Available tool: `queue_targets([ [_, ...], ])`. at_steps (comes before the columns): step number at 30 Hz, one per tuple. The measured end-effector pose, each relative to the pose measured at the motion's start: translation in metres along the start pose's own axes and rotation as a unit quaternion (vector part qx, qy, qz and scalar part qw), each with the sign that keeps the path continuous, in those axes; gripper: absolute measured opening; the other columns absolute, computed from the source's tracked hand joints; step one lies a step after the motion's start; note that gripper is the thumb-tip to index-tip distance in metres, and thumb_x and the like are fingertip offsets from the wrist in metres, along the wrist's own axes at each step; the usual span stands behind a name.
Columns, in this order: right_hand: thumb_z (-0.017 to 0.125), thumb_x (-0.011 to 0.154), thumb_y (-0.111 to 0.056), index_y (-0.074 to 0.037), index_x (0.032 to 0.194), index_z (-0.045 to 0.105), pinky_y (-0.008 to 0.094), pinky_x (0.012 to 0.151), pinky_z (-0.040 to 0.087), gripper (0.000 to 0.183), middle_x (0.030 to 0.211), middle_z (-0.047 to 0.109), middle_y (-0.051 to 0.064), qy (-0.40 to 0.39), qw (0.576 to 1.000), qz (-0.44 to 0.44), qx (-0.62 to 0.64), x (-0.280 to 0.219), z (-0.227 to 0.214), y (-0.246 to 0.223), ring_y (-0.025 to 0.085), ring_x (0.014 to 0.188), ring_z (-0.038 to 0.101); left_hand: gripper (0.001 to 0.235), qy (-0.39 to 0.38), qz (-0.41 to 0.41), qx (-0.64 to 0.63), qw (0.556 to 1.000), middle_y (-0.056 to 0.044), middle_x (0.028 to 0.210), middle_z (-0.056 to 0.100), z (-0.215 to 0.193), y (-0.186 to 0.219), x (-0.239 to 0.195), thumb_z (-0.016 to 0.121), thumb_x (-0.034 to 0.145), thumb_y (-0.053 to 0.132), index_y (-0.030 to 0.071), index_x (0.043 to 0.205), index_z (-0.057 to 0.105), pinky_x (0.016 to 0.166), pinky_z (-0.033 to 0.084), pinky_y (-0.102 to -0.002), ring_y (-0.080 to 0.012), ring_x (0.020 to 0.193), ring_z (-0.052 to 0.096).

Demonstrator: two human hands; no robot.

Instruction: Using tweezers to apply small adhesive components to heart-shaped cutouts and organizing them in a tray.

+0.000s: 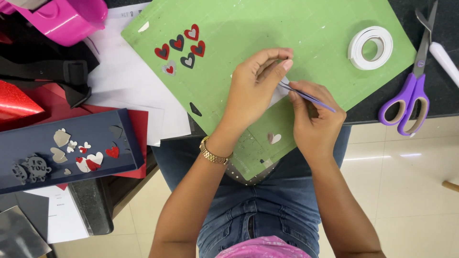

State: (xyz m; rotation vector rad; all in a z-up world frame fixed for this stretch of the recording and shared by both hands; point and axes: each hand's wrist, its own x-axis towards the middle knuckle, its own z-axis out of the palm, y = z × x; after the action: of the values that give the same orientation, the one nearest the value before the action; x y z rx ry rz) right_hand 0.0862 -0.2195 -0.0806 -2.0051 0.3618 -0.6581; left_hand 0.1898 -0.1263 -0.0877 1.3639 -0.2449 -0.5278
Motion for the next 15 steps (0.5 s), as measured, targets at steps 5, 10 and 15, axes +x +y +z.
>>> queue_targets([
  [5,0.069,0.103,0.011,0.008,0.111,0.073,0.04,0.081,0.06,0.01,0.102,0.071,0.023,-0.005,1.0,0.007,0.007,0.0,-0.003,-0.004,0.032,0.104,0.071,0.02,-0.004,0.003,-0.006,1.0,-0.014,0.119,0.074,0.0,-0.004,0.002,0.068,0.103,0.02,0.005,0.116,0.072,0.113,0.05,-0.042,-0.0246,0.124,0.067],
  [10,0.069,0.103,0.01,0.008,0.111,0.072,0.038,0.082,0.061,0.009,0.104,0.071,0.023,-0.007,0.999,0.026,0.028,-0.004,-0.012,-0.008,0.03,0.105,0.07,0.022,-0.006,0.004,-0.004,1.0,-0.013,0.117,0.074,-0.002,-0.005,0.004,0.069,0.102,0.022,0.005,0.116,0.072,0.113,0.05,-0.042,-0.0244,0.123,0.067],
  [15,0.067,0.104,0.003,0.0,0.114,0.07,0.024,0.085,0.058,0.011,0.114,0.07,0.015,-0.02,0.993,0.111,0.036,-0.013,-0.027,-0.016,0.02,0.105,0.069,0.023,-0.043,-0.004,0.021,0.999,-0.006,0.126,0.074,-0.007,0.013,0.001,0.064,0.101,0.026,0.012,0.116,0.072,0.101,0.056,-0.027,-0.0142,0.118,0.069],
])
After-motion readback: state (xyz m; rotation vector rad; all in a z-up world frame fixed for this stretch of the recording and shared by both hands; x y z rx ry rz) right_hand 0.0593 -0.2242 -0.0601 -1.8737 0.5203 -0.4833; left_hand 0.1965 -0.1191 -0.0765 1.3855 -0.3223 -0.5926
